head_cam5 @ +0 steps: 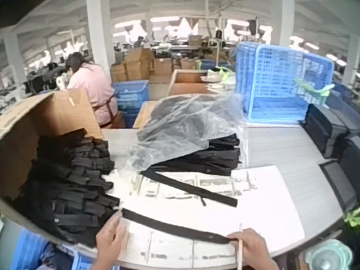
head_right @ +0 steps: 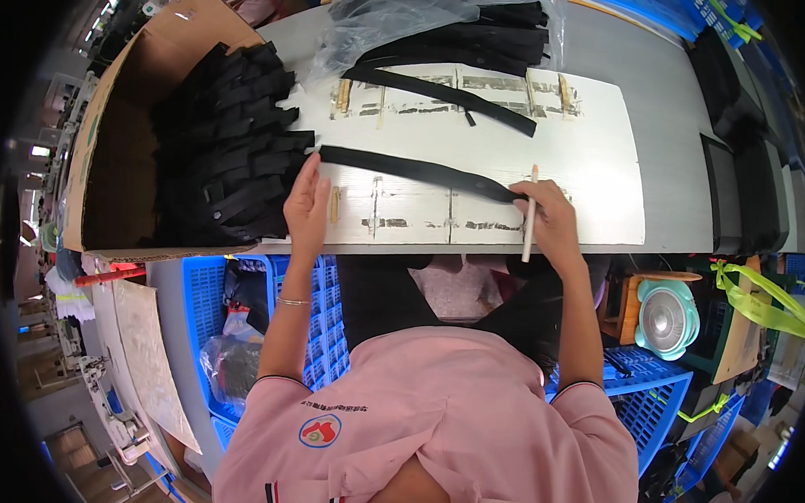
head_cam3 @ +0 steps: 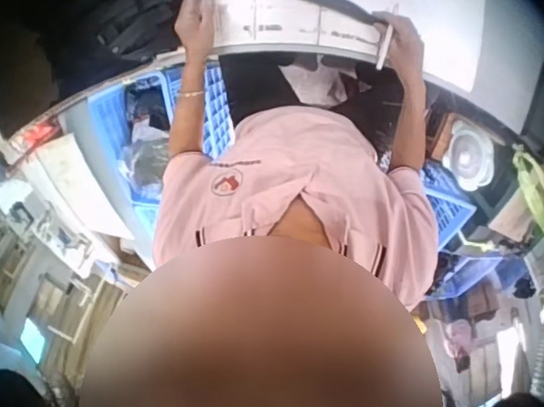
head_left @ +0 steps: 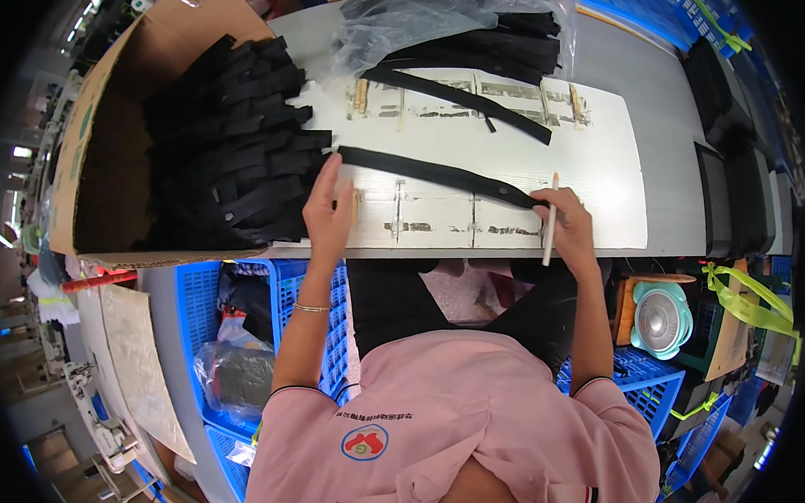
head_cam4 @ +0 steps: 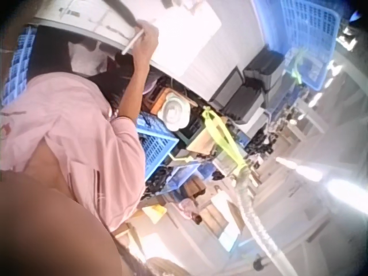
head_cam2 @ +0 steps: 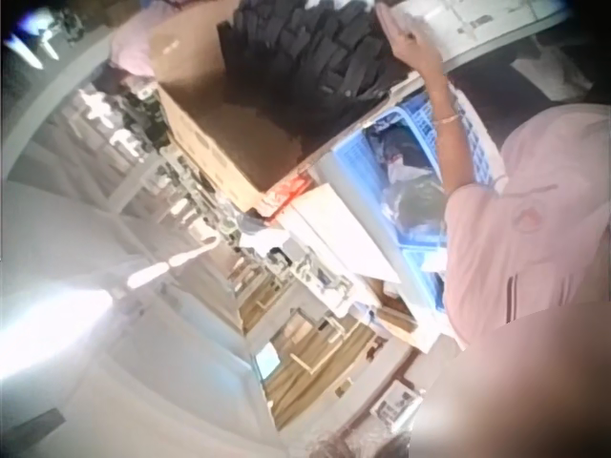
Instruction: Marking and sorting black straps using a template and pencil.
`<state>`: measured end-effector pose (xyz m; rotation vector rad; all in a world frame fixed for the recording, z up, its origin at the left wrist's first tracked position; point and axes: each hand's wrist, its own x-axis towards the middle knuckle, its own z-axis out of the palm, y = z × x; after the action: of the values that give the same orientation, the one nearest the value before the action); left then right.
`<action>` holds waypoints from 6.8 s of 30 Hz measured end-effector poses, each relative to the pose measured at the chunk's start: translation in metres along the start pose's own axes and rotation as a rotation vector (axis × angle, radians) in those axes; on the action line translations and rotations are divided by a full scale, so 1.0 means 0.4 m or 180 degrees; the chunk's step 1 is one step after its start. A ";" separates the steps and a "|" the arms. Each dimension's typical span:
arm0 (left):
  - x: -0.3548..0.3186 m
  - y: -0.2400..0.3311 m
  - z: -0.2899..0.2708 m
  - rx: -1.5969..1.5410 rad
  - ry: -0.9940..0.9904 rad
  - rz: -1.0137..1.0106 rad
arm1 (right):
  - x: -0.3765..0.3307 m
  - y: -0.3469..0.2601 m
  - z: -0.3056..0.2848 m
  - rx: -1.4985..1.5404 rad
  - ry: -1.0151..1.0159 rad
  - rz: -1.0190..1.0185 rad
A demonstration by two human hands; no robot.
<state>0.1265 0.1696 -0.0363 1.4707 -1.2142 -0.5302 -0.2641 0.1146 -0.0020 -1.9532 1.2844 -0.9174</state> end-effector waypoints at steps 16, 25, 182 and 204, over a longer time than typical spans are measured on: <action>-0.213 0.147 0.121 0.2108 -0.1338 0.0519 | -0.038 0.025 -0.157 -0.0110 -0.0301 0.0086; -0.213 0.120 0.115 0.2429 -0.1026 0.0440 | -0.096 0.019 -0.115 -0.0999 0.0678 -0.0221; -0.220 0.556 0.345 -0.3100 -0.1603 -0.1629 | -0.148 -0.312 -0.062 0.2069 0.1279 0.0202; -0.222 0.531 0.327 -0.3122 -0.1863 -0.1589 | -0.156 -0.315 -0.087 0.3016 0.0675 0.0803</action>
<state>-0.0997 0.2161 0.0930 0.7392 -0.7584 -1.7027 -0.2469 0.2108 0.1049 -0.9585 0.9028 -1.3051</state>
